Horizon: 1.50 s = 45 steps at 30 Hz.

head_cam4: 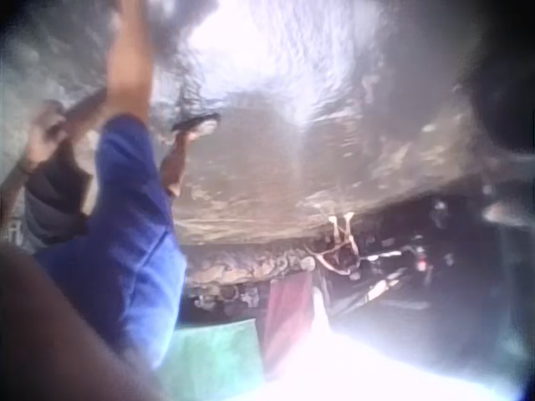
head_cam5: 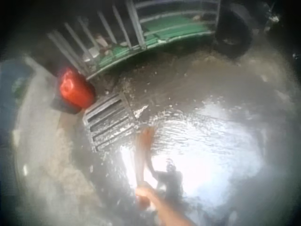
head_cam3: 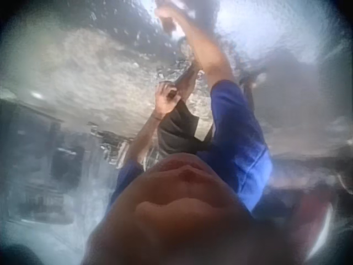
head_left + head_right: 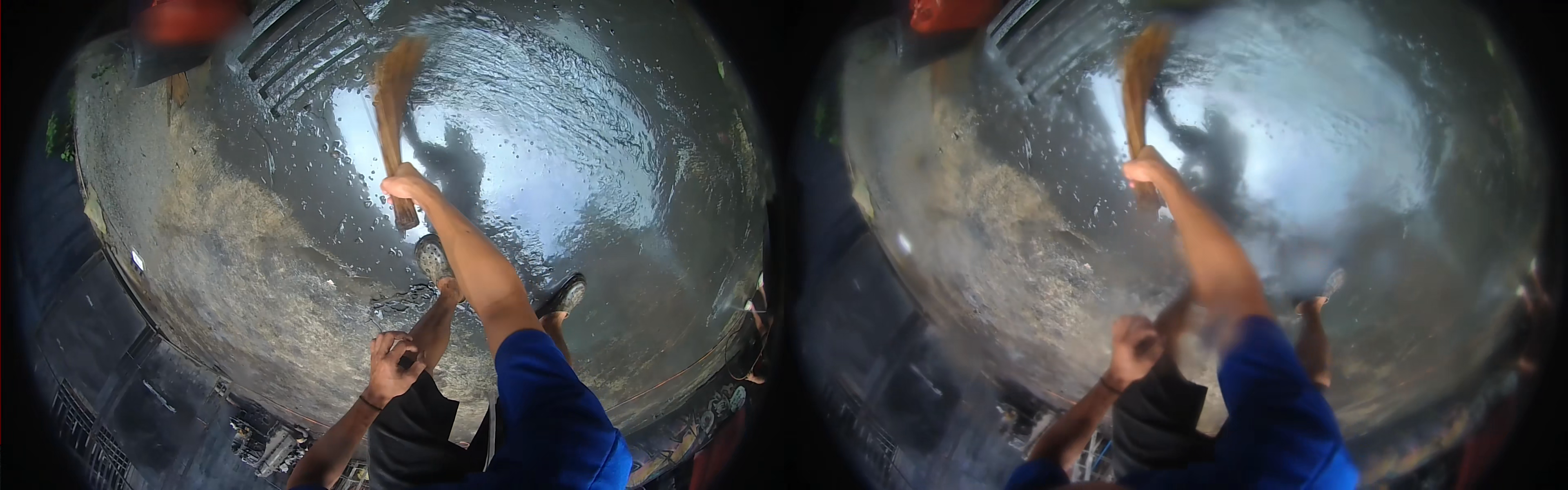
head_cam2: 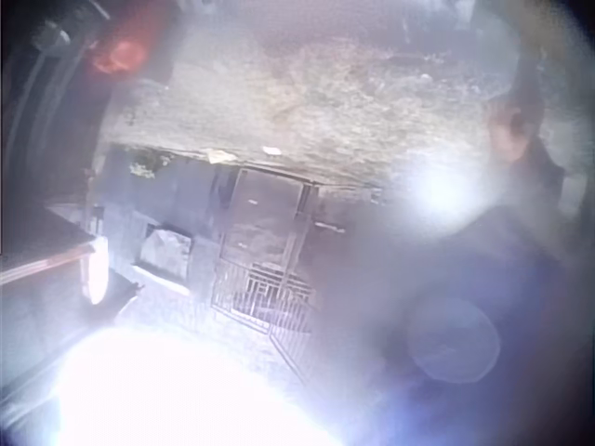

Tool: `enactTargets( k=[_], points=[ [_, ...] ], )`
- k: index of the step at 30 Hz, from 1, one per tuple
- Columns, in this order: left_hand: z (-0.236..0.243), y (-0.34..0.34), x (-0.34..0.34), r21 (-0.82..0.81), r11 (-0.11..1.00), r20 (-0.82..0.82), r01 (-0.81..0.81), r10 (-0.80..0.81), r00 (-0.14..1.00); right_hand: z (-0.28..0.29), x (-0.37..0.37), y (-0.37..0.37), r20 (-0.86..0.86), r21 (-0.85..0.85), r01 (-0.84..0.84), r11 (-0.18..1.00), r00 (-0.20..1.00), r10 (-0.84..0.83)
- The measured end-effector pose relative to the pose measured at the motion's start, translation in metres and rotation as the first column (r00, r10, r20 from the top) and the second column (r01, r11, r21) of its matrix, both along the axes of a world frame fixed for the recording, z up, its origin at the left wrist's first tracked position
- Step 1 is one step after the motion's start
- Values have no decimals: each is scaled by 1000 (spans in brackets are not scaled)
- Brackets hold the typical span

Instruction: The person cleans the wet floor by pouring water from a large metal pot onto the ground and then scrubbing the concrete with a broom.

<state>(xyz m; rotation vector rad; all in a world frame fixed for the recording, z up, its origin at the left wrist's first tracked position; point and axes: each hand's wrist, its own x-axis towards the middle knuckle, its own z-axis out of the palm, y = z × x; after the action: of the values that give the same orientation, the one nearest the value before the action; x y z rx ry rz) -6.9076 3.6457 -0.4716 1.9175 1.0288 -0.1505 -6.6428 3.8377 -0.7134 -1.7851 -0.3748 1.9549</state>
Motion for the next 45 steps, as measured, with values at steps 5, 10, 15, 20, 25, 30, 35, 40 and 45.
enactTargets(
  k=[5,10,15,20,25,30,35,40,45],
  points=[
    [-6,-15,23,16,1000,28,-3,3,1000,34,25,13,-313,88,157,984,942,-122],
    [4,-30,8,37,999,7,7,-7,1000,119,61,-123,-238,59,399,915,896,-375],
    [-4,-47,19,-7,995,23,99,-98,995,116,123,-388,469,-11,401,916,811,-350],
    [9,-44,18,6,996,-47,89,-89,995,74,181,-561,675,6,641,767,563,-476],
    [-13,-34,30,-57,997,80,58,-53,995,-56,355,-573,807,-50,685,727,457,-375],
    [2,-14,16,-7,1000,9,17,-17,1000,-142,250,-267,497,68,504,861,731,-468],
    [8,-8,-4,24,1000,-62,-16,18,998,-55,46,-74,159,-72,269,960,954,-256],
    [3,-27,25,4,1000,-25,-26,26,999,19,54,-22,93,-24,-193,981,976,195],
    [0,-53,36,1,1000,-8,26,-26,1000,68,114,-73,-239,122,90,988,969,-59]
  ],
)
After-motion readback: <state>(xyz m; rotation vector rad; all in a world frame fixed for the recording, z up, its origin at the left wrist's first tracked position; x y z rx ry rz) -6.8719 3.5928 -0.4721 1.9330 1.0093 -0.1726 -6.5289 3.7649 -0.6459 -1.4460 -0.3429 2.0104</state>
